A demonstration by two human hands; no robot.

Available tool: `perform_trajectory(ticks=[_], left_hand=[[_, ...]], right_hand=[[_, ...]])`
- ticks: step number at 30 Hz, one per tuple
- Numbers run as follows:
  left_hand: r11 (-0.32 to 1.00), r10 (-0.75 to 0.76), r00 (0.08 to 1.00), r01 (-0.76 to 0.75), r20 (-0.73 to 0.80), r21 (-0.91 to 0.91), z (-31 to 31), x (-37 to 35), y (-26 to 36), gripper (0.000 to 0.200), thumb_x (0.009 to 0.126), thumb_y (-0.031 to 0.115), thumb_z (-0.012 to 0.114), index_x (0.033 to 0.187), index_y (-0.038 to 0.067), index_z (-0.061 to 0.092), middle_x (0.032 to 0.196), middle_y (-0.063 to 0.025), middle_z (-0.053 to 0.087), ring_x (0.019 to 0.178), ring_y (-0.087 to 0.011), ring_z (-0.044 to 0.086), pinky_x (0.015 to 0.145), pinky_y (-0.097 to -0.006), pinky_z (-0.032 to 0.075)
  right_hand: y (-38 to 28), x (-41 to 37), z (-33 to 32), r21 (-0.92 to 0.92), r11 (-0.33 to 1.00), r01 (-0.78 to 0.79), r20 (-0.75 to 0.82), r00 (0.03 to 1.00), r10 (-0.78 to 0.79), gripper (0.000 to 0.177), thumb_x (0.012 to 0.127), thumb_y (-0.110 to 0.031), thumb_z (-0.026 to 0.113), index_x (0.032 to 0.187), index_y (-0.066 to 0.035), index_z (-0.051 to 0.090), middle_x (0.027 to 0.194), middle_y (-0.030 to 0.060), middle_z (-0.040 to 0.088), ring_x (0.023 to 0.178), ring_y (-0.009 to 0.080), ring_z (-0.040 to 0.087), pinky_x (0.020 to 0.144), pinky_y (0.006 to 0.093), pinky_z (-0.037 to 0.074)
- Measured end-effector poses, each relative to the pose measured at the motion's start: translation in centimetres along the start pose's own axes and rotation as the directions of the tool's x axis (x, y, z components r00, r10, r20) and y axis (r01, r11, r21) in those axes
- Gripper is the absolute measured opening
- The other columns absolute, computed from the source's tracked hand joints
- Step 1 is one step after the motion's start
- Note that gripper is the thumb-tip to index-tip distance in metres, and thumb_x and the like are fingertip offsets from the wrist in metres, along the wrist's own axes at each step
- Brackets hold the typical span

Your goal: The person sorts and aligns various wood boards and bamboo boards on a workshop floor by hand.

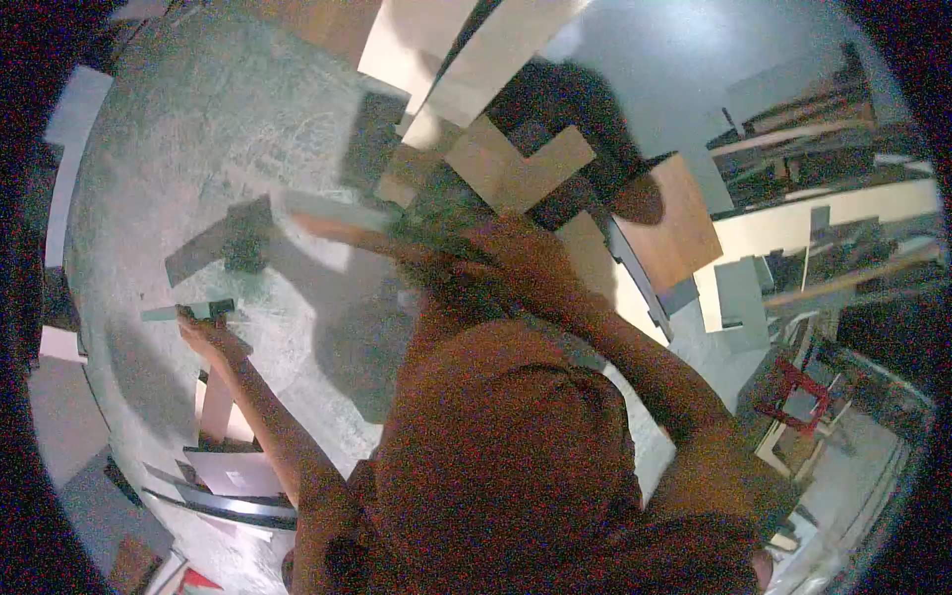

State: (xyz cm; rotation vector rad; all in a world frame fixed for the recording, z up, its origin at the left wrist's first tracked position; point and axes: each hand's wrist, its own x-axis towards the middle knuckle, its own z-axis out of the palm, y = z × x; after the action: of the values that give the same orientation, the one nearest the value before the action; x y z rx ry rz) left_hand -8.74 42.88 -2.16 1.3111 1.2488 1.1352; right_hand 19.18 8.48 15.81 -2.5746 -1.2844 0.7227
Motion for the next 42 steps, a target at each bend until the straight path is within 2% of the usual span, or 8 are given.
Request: perform_trajectory(ticks=[15,20,26,34,38,39,40,42], left_hand=[[0.893,-0.248,0.968,0.248,0.048,-0.376,3.7,2.4,6.2,0.041,0.08,0.035,0.052,0.105,0.003,0.046,0.089,-0.0109,0.052,0.076,-0.0206,0.052,0.063,-0.0331,0.044],[0.603,0.278,0.959,-0.225,0.063,0.765,3.5,-0.9,-1.2,0.032,0.085,0.01,0.039,0.114,-0.004,0.04,0.113,-0.0226,0.044,0.11,-0.0315,0.039,0.096,-0.0418,0.027],[0.987,-0.163,0.903,0.155,-0.397,-0.052,3.9,-4.3,8.5,0.068,0.084,0.035,0.049,0.126,-0.011,0.022,0.123,-0.0312,0.035,0.114,-0.0393,0.038,0.096,-0.0391,0.03],[0.98,-0.199,0.744,0.139,-0.638,-0.144,0.9,-4.1,12.3,0.064,0.084,0.033,0.048,0.128,-0.006,0.022,0.117,-0.0307,0.04,0.109,-0.0411,0.041,0.09,-0.0413,0.034],[0.949,-0.222,0.669,-0.018,-0.71,-0.314,-2.3,-1.8,19.0,0.065,0.084,0.034,0.048,0.129,-0.005,0.021,0.123,-0.0293,0.037,0.114,-0.0377,0.039,0.095,-0.0383,0.031],[0.946,-0.152,0.632,-0.129,-0.76,-0.297,-3.0,-1.6,20.0,0.066,0.084,0.034,0.048,0.129,-0.007,0.022,0.126,-0.0292,0.035,0.117,-0.0347,0.038,0.097,-0.0361,0.03],[0.943,-0.157,0.629,-0.133,-0.761,-0.304,-4.3,-2.3,21.6,0.066,0.084,0.034,0.048,0.129,-0.007,0.022,0.126,-0.0292,0.035,0.117,-0.0347,0.038,0.097,-0.0361,0.03],[0.847,-0.192,0.691,-0.243,-0.697,-0.474,-7.0,-3.2,23.9,0.069,0.085,0.039,0.046,0.132,-0.002,0.016,0.128,-0.0259,0.032,0.118,-0.0389,0.033,0.098,-0.0393,0.027]], right_hand=[[22.8,-19.1,-4.5,0.31,0.91,-0.275,-0.307,0.877,0.37,0.045,0.088,-0.037,0.046,0.114,-0.001,0.048,0.103,0.0107,0.056,0.094,0.0192,0.052,0.083,0.0299,0.04],[25.0,-8.8,-1.4,0.223,0.937,-0.27,-0.116,0.947,0.301,0.042,0.088,-0.037,0.045,0.111,-0.002,0.05,0.1,0.0118,0.056,0.088,0.0211,0.053,0.079,0.0319,0.041],[23.0,0.0,-1.5,-0.097,0.961,-0.257,0.137,0.953,0.269,0.039,0.088,-0.036,0.043,0.107,-0.003,0.051,0.095,0.0131,0.057,0.082,0.0234,0.054,0.074,0.0343,0.043],[9.4,14.2,-6.9,-0.548,0.787,0.282,0.582,0.805,0.117,0.036,0.088,-0.035,0.04,0.101,-0.004,0.053,0.089,0.0149,0.057,0.073,0.0265,0.056,0.067,0.0375,0.044],[-9.6,19.6,-1.9,-0.307,0.217,0.927,0.885,0.362,-0.294,0.035,0.089,-0.035,0.039,0.099,-0.005,0.054,0.086,0.0158,0.057,0.069,0.028,0.056,0.064,0.0391,0.045],[-14.1,19.6,0.7,-0.265,0.607,0.749,0.867,0.461,-0.19,0.03,0.086,-0.027,0.041,0.1,-0.004,0.055,0.084,0.018,0.059,0.073,0.0343,0.057,0.063,0.0435,0.044],[-19.1,18.4,4.4,-0.2,-0.049,0.979,0.897,0.162,-0.412,0.034,0.085,-0.023,0.046,0.111,-0.002,0.049,0.095,0.014,0.06,0.082,0.0301,0.058,0.069,0.042,0.044],[-27.3,15.5,11.5,0.108,0.439,0.892,0.891,0.109,-0.441,0.039,0.087,-0.025,0.046,0.119,-0.003,0.043,0.107,0.0092,0.055,0.091,0.0214,0.055,0.072,0.0339,0.045]])
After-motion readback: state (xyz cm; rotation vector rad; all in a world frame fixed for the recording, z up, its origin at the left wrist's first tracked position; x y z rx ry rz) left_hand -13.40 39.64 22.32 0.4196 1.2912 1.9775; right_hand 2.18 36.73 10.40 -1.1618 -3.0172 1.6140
